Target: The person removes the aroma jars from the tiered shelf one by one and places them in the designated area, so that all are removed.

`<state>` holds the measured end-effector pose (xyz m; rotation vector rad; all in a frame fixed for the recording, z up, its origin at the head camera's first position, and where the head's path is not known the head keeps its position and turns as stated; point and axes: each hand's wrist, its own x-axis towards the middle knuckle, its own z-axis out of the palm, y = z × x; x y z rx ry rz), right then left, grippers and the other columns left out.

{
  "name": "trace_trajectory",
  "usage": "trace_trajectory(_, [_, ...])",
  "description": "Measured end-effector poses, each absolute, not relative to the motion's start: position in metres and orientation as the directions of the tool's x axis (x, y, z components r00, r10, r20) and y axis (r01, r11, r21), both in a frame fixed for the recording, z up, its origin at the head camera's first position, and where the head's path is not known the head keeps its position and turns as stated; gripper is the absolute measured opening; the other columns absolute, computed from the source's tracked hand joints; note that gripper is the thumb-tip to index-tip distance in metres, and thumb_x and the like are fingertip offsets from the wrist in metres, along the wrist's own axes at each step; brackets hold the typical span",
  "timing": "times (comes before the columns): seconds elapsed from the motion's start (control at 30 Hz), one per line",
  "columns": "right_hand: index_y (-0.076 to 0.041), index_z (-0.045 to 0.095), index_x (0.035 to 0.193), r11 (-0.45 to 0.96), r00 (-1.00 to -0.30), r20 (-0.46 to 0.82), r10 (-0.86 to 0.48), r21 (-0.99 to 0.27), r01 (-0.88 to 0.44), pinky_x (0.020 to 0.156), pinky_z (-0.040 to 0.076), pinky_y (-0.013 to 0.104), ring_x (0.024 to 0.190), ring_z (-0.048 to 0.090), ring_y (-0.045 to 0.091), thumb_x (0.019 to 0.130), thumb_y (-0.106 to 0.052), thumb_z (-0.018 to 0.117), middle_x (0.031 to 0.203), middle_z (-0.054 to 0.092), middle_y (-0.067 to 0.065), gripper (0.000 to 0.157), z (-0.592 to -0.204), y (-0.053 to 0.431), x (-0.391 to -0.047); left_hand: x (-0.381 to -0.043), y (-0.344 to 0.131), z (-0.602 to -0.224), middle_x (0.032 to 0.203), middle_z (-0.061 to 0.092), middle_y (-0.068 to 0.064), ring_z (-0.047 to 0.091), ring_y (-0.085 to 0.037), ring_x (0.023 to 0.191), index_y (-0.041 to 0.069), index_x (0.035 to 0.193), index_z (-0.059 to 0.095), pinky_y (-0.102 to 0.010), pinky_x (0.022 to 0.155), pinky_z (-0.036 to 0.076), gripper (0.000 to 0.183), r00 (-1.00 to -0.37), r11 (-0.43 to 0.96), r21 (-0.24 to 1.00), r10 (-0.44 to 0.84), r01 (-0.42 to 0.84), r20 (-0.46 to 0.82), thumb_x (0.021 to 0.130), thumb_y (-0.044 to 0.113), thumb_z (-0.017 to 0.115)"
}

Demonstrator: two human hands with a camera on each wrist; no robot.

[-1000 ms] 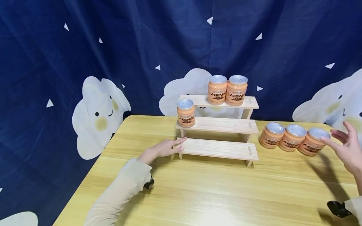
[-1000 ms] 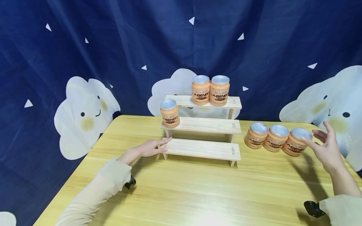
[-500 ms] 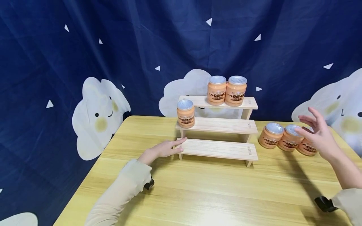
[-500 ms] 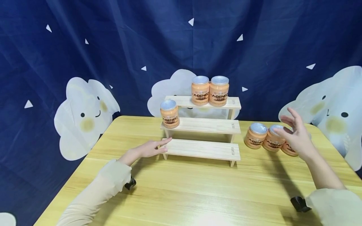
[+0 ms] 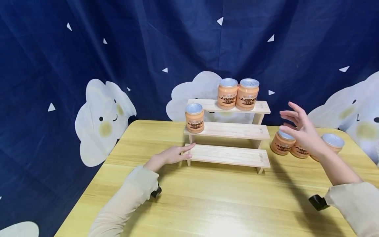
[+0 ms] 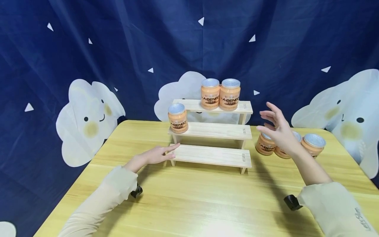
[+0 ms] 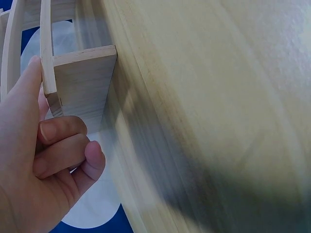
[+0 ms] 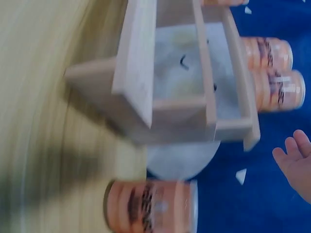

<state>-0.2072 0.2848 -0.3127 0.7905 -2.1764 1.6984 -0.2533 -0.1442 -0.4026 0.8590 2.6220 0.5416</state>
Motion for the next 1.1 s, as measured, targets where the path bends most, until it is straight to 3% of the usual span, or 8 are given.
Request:
trace_trajectory(0.27, [-0.014,0.023,0.144,0.109,-0.782,0.538,-0.313,-0.798,-0.593,0.089,0.038,0.009,0.114,0.045,0.001,0.084,0.013,0.054,0.121,0.049,-0.006,0.072,-0.302,0.246,-0.212,-0.253,-0.143,-0.405,0.144,0.036,-0.005,0.039,-0.03,0.126,0.026,0.146,0.021,-0.044,0.104,0.03,0.057,-0.762,0.744,0.457,0.618,0.487,-0.194,0.096,0.046,0.038])
trace_trajectory(0.4, [-0.016,0.022,0.145,0.153,-0.8,0.505,-0.323,-0.806,-0.571,0.088,0.037,0.009,0.113,0.045,0.002,0.085,0.011,0.055,0.121,0.049,-0.006,0.073,-0.298,0.23,-0.215,-0.256,-0.144,-0.405,0.143,0.036,-0.006,0.042,-0.031,0.124,0.027,0.146,0.02,-0.044,0.103,0.031,0.058,-0.761,0.745,0.451,0.619,0.491,-0.193,0.095,0.047,0.039])
trace_trajectory(0.67, [-0.008,0.017,0.145,0.187,-0.826,0.439,-0.353,-0.832,-0.522,0.089,0.038,0.012,0.113,0.045,0.003,0.085,0.007,0.057,0.121,0.047,-0.002,0.073,-0.3,0.198,-0.231,-0.256,-0.146,-0.402,0.141,0.039,-0.01,0.049,-0.031,0.117,0.025,0.147,0.021,-0.045,0.1,0.035,0.057,-0.754,0.736,0.465,0.628,0.492,-0.195,0.096,0.044,0.039])
trace_trajectory(0.73, [-0.006,0.016,0.145,0.181,-0.832,0.411,-0.372,-0.847,-0.5,0.094,0.038,0.019,0.113,0.044,0.003,0.086,0.005,0.057,0.122,0.045,-0.002,0.073,-0.302,0.189,-0.235,-0.256,-0.146,-0.401,0.141,0.039,-0.011,0.05,-0.031,0.115,0.024,0.147,0.021,-0.045,0.1,0.035,0.057,-0.754,0.735,0.467,0.628,0.492,-0.193,0.096,0.043,0.04])
trace_trajectory(0.83, [-0.005,0.015,0.145,0.163,-0.837,0.377,-0.396,-0.868,-0.468,0.102,0.034,0.037,0.115,0.042,0.007,0.086,0.006,0.057,0.126,0.043,0.006,0.073,-0.308,0.175,-0.242,-0.256,-0.146,-0.402,0.14,0.04,-0.011,0.05,-0.031,0.115,0.025,0.147,0.021,-0.045,0.099,0.036,0.057,-0.754,0.736,0.462,0.628,0.496,-0.193,0.096,0.043,0.039])
trace_trajectory(0.93, [-0.007,0.015,0.145,0.154,-0.84,0.351,-0.413,-0.882,-0.445,0.102,0.028,0.053,0.12,0.041,0.018,0.085,0.007,0.057,0.129,0.04,0.015,0.075,-0.314,0.163,-0.247,-0.256,-0.146,-0.402,0.14,0.041,-0.011,0.051,-0.03,0.114,0.027,0.146,0.02,-0.044,0.099,0.036,0.057,-0.756,0.74,0.455,0.625,0.495,-0.194,0.096,0.045,0.039])
trace_trajectory(1.1, [-0.008,0.015,0.145,0.146,-0.838,0.327,-0.436,-0.893,-0.425,0.102,0.026,0.056,0.124,0.035,0.036,0.084,0.009,0.057,0.133,0.036,0.024,0.077,-0.321,0.142,-0.255,-0.257,-0.146,-0.405,0.14,0.041,-0.01,0.052,-0.028,0.113,0.029,0.146,0.02,-0.043,0.099,0.036,0.057,-0.76,0.747,0.451,0.618,0.489,-0.201,0.095,0.046,0.039])
